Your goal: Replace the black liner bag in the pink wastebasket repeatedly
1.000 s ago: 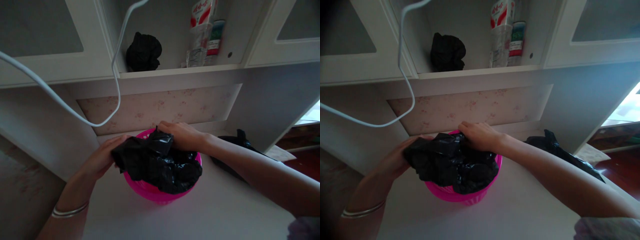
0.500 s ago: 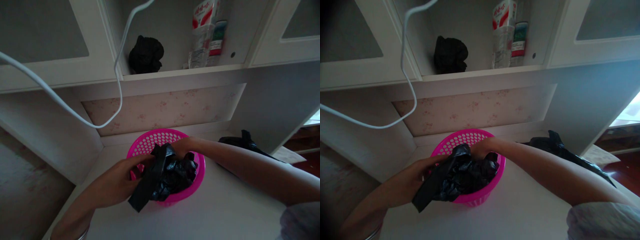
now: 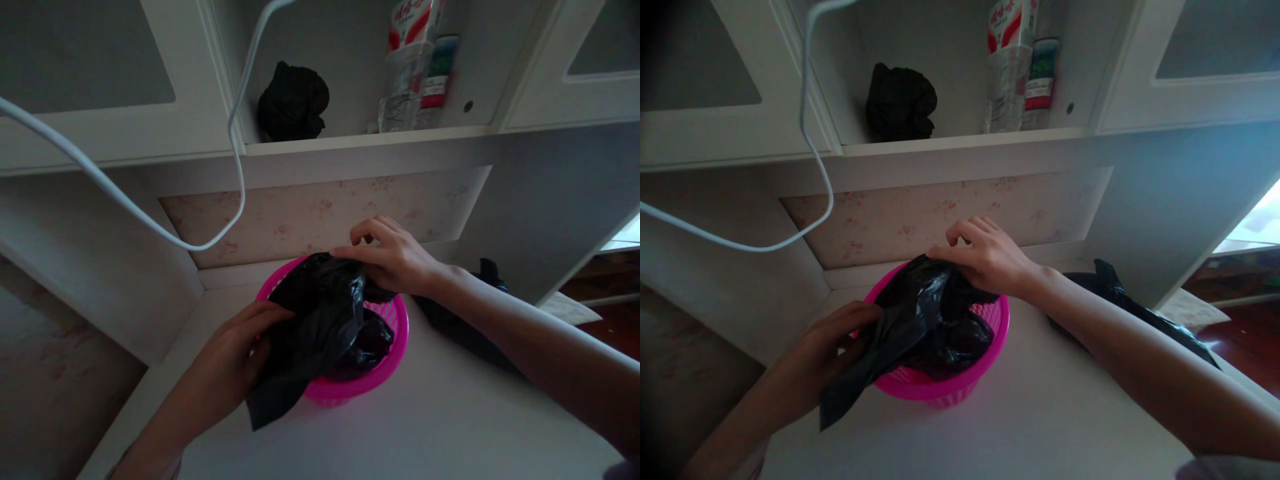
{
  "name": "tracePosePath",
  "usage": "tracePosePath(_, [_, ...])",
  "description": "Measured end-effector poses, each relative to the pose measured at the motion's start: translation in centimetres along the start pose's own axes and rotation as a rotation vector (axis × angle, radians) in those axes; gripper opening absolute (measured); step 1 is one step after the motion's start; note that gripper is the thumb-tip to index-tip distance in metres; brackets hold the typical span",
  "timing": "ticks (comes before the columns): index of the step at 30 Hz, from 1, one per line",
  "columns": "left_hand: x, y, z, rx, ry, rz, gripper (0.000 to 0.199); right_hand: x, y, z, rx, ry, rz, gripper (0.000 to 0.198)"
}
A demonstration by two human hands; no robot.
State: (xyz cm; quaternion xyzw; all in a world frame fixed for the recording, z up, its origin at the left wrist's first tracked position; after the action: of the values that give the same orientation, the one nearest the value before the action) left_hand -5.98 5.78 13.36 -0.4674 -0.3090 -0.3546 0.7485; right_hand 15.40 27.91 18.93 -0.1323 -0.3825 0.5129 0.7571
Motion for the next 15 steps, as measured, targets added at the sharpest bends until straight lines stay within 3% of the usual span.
tracePosePath(4, [-2.4, -1.5, 0.0, 0.149, 0.000, 0.206, 0.038, -1.6, -2.2, -2.9, 0.157, -0.004, 0.179, 0.048])
tracePosePath(10, [-5.3, -3.8, 0.3, 0.227, -0.070, 0.264, 0.036, -1.5, -3.5, -7.5, 0.229, 0.334, 0.312, 0.035])
tracePosePath(15, [-5.2, -3.9, -1.3, 0.246, -0.215, 0.189, 0.042, -2.4, -4.1, -11.1, 0.129, 0.389, 0.317, 0.027])
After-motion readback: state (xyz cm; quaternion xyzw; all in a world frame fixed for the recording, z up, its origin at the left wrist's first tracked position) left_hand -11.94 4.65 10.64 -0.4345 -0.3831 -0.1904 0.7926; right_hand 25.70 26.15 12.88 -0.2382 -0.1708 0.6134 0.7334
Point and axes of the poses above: each hand's wrist, its own z-axis towards the middle knuckle, its own y-axis out of the palm, x = y × z, the point moved 2 cm from there along z, towards the middle knuckle, and after that the axes turned 15 degrees about -z, right-handed, at the moved point
